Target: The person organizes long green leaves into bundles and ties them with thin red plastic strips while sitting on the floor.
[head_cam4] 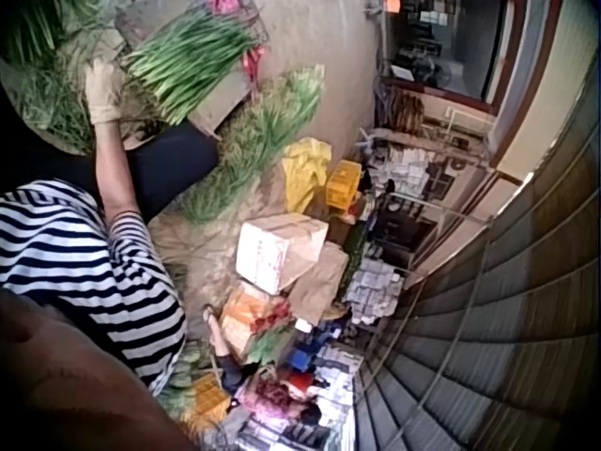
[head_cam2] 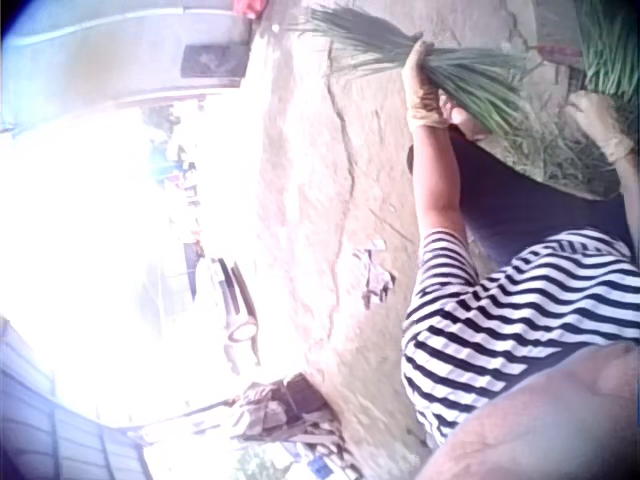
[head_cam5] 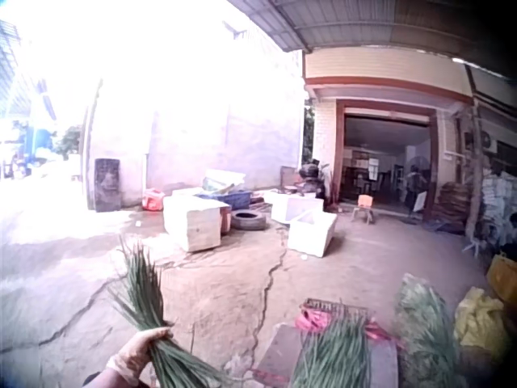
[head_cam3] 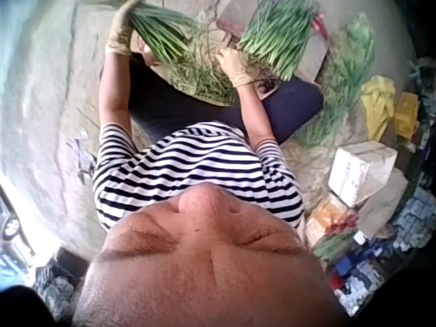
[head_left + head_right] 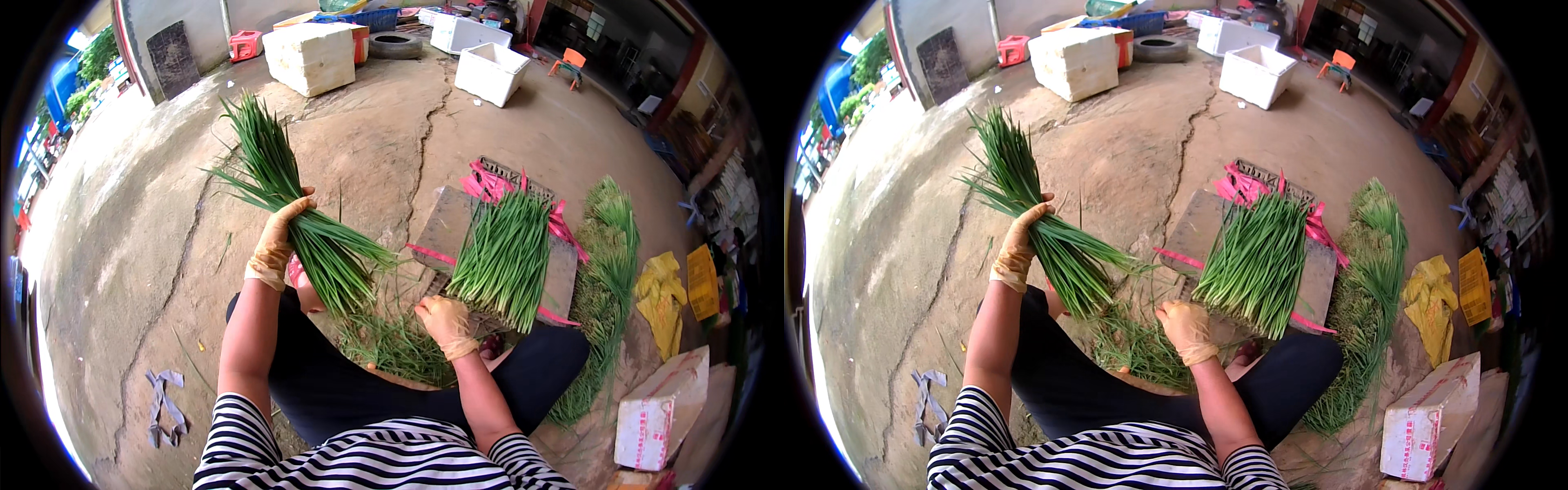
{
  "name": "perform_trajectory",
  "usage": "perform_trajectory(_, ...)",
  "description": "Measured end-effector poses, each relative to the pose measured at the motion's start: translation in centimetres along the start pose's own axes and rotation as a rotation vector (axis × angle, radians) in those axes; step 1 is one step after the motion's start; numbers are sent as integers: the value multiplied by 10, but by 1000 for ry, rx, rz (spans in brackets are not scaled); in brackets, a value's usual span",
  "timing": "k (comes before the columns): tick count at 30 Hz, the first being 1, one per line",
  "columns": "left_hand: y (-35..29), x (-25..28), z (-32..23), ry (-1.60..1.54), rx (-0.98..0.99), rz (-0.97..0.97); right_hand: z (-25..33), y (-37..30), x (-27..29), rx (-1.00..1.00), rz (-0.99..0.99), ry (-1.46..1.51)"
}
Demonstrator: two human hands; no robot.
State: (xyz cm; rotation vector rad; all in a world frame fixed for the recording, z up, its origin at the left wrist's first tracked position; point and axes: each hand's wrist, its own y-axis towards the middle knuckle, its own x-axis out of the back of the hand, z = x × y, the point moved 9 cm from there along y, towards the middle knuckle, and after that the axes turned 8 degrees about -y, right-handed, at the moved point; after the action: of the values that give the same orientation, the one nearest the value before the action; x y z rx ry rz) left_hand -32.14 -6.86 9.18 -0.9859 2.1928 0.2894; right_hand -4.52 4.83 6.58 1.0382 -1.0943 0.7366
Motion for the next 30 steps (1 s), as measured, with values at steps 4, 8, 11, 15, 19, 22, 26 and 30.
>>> perform_trajectory(4, -3, -10, -1, -58, -7, 99, -23, 19, 41, -265, -422, 710)
perform_trajectory(8, -4, -20, 7, -98, -18, 143, 32, 40, 62, 47, -470, 445)
perform_trajectory(11, -3, -23, 16, -138, -17, 150, 63, 30, 56, 125, -445, 391)
perform_trajectory(15, -6, -26, 17, -152, -9, 191, 74, 24, 55, 152, -430, 338)
perform_trajectory(19, -12, -29, 15, -128, -14, 208, 55, 21, 74, 87, -560, 428)
perform_trajectory(22, -18, -41, 16, -82, -6, 249, 14, 32, 59, -151, -588, 721)
perform_trajectory(26, -26, -50, 18, -15, 23, 270, 26, 67, 31, -175, -135, 885)
perform_trajectory(30, -27, -57, 24, -2, 48, 287, 29, 67, -12, -265, 81, 1074)
